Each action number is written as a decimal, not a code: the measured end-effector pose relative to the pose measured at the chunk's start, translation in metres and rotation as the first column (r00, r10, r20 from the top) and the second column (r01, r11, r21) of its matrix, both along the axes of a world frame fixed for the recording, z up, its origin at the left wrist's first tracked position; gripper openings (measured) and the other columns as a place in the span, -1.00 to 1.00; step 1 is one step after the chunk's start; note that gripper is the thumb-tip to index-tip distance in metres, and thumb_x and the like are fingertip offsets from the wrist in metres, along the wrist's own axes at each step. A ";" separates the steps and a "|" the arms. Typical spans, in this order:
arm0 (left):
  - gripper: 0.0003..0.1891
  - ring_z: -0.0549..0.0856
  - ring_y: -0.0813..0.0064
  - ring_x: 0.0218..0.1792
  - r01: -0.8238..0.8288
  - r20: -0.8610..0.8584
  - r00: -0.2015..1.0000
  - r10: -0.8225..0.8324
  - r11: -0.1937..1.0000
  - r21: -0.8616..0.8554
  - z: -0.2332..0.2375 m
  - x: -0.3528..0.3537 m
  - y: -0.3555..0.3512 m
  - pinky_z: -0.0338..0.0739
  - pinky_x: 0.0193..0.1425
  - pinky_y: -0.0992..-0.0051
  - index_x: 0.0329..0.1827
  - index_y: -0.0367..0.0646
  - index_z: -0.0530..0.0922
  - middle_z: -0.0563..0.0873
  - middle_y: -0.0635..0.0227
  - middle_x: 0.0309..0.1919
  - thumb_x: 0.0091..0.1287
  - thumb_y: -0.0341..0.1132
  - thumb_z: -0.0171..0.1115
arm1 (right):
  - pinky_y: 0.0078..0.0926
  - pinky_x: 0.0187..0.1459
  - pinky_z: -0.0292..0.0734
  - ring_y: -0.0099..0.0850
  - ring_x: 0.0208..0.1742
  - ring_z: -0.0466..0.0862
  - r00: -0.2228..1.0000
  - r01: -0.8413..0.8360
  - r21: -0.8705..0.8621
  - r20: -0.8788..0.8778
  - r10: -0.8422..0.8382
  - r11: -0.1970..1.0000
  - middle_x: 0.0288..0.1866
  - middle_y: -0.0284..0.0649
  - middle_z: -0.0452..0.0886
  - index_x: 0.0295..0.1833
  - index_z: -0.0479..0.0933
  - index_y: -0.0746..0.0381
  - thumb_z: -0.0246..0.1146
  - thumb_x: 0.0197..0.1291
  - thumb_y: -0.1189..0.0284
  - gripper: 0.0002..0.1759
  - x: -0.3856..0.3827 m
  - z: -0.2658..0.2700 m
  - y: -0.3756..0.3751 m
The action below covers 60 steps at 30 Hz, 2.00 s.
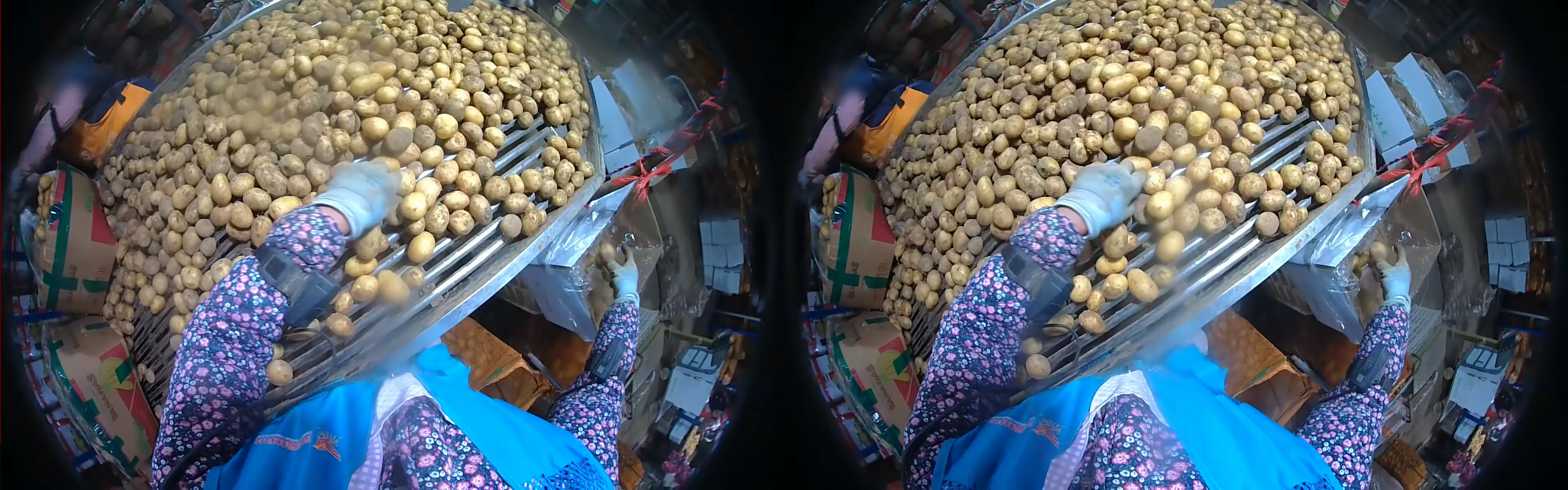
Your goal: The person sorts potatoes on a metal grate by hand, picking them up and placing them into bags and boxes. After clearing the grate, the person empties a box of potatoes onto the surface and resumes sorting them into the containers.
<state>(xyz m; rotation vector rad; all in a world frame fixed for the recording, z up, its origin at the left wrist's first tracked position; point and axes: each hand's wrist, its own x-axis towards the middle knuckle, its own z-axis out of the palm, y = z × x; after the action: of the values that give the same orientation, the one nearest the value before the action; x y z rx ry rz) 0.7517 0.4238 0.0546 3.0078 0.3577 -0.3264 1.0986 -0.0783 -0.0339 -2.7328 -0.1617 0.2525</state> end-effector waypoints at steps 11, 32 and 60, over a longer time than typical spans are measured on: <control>-0.60 0.71 0.28 0.08 0.321 0.118 0.534 0.837 -0.071 -0.944 -0.028 -0.172 0.019 0.71 0.13 0.32 0.17 -0.26 0.48 0.66 0.13 0.09 0.27 -0.66 0.25 | -0.41 0.12 0.58 -0.26 0.06 0.69 0.505 -0.853 0.303 0.274 0.819 0.425 0.12 -0.13 0.69 0.24 0.59 0.18 0.38 0.12 0.50 -0.50 -0.181 0.077 0.310; -0.51 0.71 0.12 0.07 -0.433 -0.271 0.870 0.412 0.901 -0.022 -0.001 -0.122 0.077 0.56 0.20 0.20 0.23 -0.02 0.58 0.74 0.17 0.04 0.26 -0.06 0.28 | -0.32 0.15 0.60 -0.34 0.17 0.63 0.584 0.301 0.941 -0.309 0.751 0.153 0.38 -0.05 0.44 0.28 0.49 0.34 0.23 0.33 0.16 -0.44 -0.203 0.082 0.317; -0.42 0.68 0.29 0.00 0.626 -0.399 0.120 0.909 -0.381 -0.680 -0.013 -0.395 -0.065 0.74 -0.10 0.39 0.28 -0.18 0.46 0.62 0.22 0.12 0.42 0.09 0.24 | -0.19 0.03 0.63 -0.15 0.15 0.67 0.275 -0.880 -0.400 0.014 0.961 0.257 0.17 -0.11 0.64 0.34 0.42 0.06 0.35 0.18 0.18 -0.39 -0.339 0.091 0.389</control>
<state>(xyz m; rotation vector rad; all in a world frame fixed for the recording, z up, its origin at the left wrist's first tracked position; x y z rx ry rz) 0.3568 0.3584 0.0415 0.3142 0.6667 0.9233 0.7597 0.3102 0.0570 -2.5252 -2.0608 0.2259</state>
